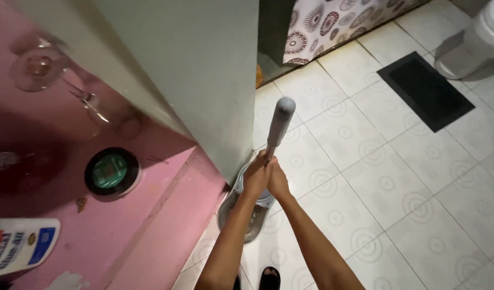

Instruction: The person mops the tiled floor of a room, moves the mop head into a wringer bucket to squeeze it, and then places a mat on the floor.

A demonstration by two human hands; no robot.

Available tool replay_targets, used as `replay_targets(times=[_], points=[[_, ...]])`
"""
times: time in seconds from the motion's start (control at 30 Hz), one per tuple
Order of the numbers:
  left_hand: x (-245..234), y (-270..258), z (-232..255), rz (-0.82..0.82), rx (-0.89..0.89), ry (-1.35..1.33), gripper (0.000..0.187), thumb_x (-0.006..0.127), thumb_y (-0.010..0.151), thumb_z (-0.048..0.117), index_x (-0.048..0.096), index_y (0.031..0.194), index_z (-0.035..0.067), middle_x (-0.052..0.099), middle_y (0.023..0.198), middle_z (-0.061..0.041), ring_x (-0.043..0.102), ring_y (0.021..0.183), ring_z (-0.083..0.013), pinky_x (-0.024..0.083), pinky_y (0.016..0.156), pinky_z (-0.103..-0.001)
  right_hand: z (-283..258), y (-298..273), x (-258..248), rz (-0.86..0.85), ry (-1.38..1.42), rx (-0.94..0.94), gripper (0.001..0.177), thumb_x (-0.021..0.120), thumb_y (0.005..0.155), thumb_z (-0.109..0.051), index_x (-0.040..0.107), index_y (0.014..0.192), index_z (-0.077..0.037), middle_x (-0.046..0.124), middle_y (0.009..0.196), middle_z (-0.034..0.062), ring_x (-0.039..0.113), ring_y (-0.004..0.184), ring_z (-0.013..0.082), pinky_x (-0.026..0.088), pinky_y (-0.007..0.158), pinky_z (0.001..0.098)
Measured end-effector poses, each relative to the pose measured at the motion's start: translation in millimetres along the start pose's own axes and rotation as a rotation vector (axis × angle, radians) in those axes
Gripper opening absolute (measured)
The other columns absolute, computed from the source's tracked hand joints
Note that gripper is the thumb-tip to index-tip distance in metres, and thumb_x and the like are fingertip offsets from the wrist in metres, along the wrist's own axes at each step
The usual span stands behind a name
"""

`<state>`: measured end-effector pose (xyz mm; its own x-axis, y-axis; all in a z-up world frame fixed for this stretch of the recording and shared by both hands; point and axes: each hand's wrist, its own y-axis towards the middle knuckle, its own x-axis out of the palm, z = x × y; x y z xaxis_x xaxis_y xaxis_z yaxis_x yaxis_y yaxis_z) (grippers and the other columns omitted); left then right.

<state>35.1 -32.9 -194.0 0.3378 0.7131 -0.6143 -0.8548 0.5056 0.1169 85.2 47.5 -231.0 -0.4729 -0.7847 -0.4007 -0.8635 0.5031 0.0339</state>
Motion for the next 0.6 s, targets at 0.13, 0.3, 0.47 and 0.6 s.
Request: replay_targets(times=[0.13, 0.3, 0.47, 0.6], points=[[2, -13, -19, -0.037, -0.017, -0.102, 0.057, 0.062, 0.096, 0.043, 0.049, 0.143, 0.013, 0.059, 0.136, -0.016, 0.062, 0.116, -0.0375, 0.052, 0.089, -0.046, -6, -11, 0, 0.074, -0.096, -0.022, 0.045, 0.030, 0.110, -0.040, 0.054, 0.134, -0.010, 0.072, 0.105, 0.0188, 0.068, 0.099, 0.0411, 0.053, 0.083, 0.0467], [6, -2, -66, 0.025, 0.091, -0.234, 0.055, 0.060, 0.108, 0.038, 0.049, 0.150, 0.004, 0.054, 0.151, -0.021, 0.055, 0.136, -0.0375, 0.044, 0.111, -0.041, -82, 4, -37, 0.229, -0.176, -0.138, 0.032, 0.069, 0.092, -0.013, 0.059, 0.121, -0.005, 0.072, 0.099, 0.0201, 0.071, 0.091, 0.0376, 0.055, 0.079, 0.0466], [-27, 13, -7, -0.059, 0.201, -0.299, 0.063, 0.066, 0.094, 0.025, 0.047, 0.151, 0.006, 0.060, 0.144, -0.021, 0.060, 0.131, -0.0357, 0.049, 0.105, -0.039, -201, 12, -100, 0.307, -0.058, -0.077, 0.024, 0.073, 0.091, -0.010, 0.057, 0.106, -0.002, 0.073, 0.088, 0.0142, 0.078, 0.081, 0.0238, 0.062, 0.069, 0.0365], [-49, 14, 71, -0.010, 0.413, -0.212, 0.069, 0.073, 0.082, 0.015, 0.047, 0.143, -0.003, 0.061, 0.129, -0.028, 0.059, 0.113, -0.0452, 0.048, 0.090, -0.046, -256, -20, -131, 0.358, -0.145, -0.183, 0.026, 0.077, 0.089, -0.011, 0.057, 0.103, 0.000, 0.072, 0.088, 0.0150, 0.076, 0.083, 0.0267, 0.060, 0.072, 0.0390]])
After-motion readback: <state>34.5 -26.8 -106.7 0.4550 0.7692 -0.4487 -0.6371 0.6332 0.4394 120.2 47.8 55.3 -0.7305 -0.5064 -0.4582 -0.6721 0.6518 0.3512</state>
